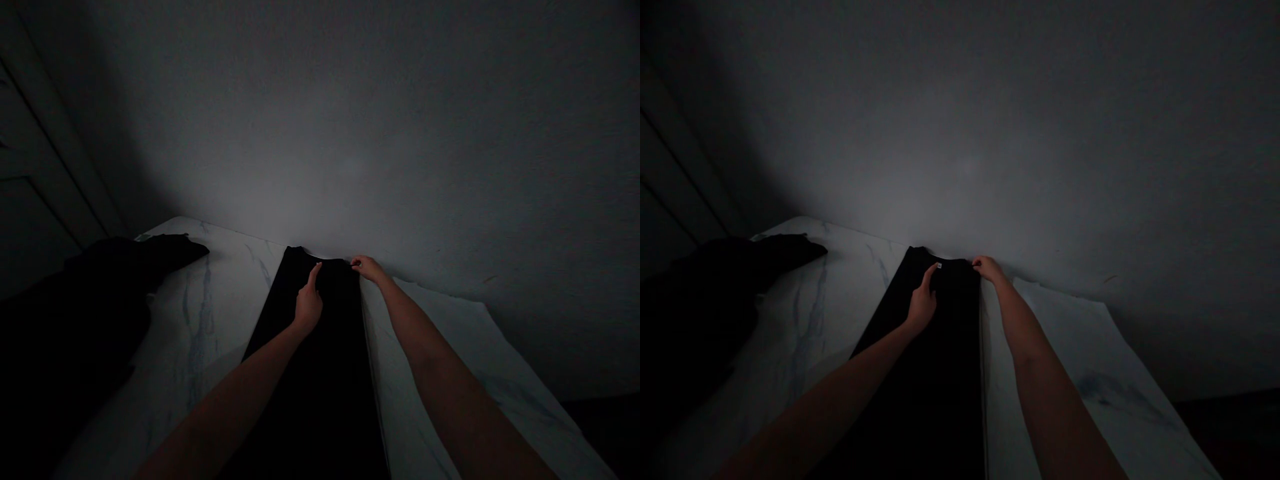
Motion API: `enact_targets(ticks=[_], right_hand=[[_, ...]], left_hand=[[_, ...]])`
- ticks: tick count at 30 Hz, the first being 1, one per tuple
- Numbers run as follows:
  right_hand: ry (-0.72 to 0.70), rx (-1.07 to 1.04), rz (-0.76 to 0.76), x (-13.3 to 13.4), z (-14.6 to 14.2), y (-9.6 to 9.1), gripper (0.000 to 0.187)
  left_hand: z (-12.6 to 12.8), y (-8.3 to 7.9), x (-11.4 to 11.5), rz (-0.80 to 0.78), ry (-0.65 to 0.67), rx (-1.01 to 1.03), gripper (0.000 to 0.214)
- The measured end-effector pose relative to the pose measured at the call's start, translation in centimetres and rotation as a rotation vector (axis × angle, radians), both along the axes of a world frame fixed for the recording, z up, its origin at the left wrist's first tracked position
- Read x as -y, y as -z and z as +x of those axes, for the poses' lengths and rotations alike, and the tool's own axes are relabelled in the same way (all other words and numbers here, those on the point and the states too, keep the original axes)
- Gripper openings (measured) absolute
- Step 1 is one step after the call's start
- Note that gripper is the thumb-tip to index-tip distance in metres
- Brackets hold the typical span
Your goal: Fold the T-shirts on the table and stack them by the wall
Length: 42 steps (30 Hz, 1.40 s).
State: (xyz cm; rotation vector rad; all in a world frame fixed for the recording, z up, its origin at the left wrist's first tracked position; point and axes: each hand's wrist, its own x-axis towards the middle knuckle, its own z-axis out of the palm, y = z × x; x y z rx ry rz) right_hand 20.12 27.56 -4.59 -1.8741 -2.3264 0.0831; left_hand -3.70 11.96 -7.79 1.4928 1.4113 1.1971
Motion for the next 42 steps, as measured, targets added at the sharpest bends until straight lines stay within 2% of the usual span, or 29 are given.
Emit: enact_targets(ticks=[5, 9, 13, 15, 18, 20, 25, 31, 33, 35, 38, 42], right_hand=[[0.101, 0.059, 0.065, 1.0, -1.3, 0.9, 0.018], [0.156, 0.067, 0.140, 2.8, -2.5, 1.3, 0.026], [0.087, 0.046, 0.187, 5.7, -4.0, 1.9, 0.037], [-0.034, 0.028, 0.162, 8.1, -4.3, 2.7, 0.041], [-0.266, -0.035, 0.038, 12.9, -3.8, 4.1, 0.051], [-0.333, -0.074, -0.050, 16.5, -2.9, 4.7, 0.057], [-0.282, -0.109, -0.113, 24.7, -1.9, 4.2, 0.062], [-0.182, -0.134, -0.108, 31.1, -3.4, 3.1, 0.061], [-0.153, -0.139, -0.086, 32.7, -3.7, 3.1, 0.059], [-0.136, -0.147, -0.057, 33.9, -3.7, 3.2, 0.054], [-0.140, -0.177, -0.019, 34.7, -3.5, 3.3, 0.046], [-0.155, -0.251, 0.020, 33.7, -3.3, 3.3, 0.044]], left_hand=[[0.4, 0.9, -0.8, 0.001, -0.010, -0.115, 0.056], [0.6, 0.9, -1.0, -0.005, -0.016, -0.222, 0.051], [0.5, 0.7, -0.9, -0.014, -0.003, -0.242, 0.047], [0.4, 0.7, -0.9, -0.018, 0.014, -0.243, 0.048], [0.4, 0.7, -1.1, -0.023, 0.022, -0.238, 0.049], [0.4, 0.8, -1.2, -0.022, 0.016, -0.229, 0.049], [0.1, 0.8, -1.2, -0.007, 0.029, -0.238, 0.051], [-0.1, -0.4, -1.2, -0.045, 0.040, -0.293, 0.048], [-0.1, -1.3, -0.5, -0.058, 0.042, -0.318, 0.053], [-0.2, -2.2, 0.9, -0.001, 0.033, -0.382, 0.056], [-0.6, -2.8, 4.3, 0.082, 0.051, -0.568, 0.043], [-0.8, -2.6, 8.7, -0.091, 0.235, -0.739, 0.037]])
